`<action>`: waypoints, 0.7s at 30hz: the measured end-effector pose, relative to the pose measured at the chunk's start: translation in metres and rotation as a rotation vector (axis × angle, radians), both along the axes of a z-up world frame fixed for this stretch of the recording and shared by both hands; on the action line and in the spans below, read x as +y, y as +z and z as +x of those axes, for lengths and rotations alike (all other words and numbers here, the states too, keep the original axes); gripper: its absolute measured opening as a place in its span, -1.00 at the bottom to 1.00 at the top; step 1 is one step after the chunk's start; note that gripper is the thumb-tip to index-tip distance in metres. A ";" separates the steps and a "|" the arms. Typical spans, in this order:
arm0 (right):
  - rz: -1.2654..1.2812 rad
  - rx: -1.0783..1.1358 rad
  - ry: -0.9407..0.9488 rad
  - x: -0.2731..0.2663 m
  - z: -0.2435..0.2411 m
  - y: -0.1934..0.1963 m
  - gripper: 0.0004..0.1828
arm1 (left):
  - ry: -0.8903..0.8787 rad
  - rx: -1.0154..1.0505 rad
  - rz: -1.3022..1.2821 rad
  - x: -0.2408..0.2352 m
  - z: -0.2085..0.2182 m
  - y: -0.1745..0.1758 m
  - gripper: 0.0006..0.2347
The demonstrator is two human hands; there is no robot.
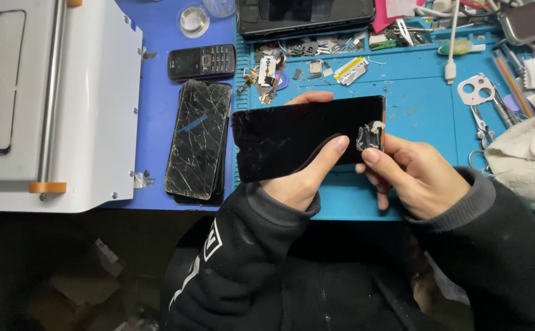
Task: The recorder is repairing a smartphone screen by removing protective film and cleaning the glass surface.
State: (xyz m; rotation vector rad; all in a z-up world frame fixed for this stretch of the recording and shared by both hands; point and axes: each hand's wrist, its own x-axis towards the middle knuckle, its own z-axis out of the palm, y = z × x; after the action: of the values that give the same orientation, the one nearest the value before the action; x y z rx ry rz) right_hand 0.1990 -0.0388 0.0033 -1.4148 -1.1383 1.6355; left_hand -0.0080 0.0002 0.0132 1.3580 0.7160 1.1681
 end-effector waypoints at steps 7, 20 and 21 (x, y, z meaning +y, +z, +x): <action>0.022 0.003 -0.035 -0.004 0.015 -0.004 -0.59 | 0.040 -0.036 0.097 0.000 -0.001 -0.006 -0.62; 0.353 -0.444 -0.136 -0.005 -0.006 0.008 -0.82 | 0.067 -0.041 0.074 -0.001 0.002 -0.007 -0.59; 0.263 -0.386 -0.154 -0.005 -0.007 0.008 -0.81 | 0.062 -0.052 0.056 0.000 0.002 -0.007 -0.58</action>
State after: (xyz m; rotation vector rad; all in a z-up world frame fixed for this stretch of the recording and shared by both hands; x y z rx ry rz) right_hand 0.1922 -0.0442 0.0112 -1.6361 -1.3623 1.0866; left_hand -0.0064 -0.0001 0.0062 1.3554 0.6965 1.2768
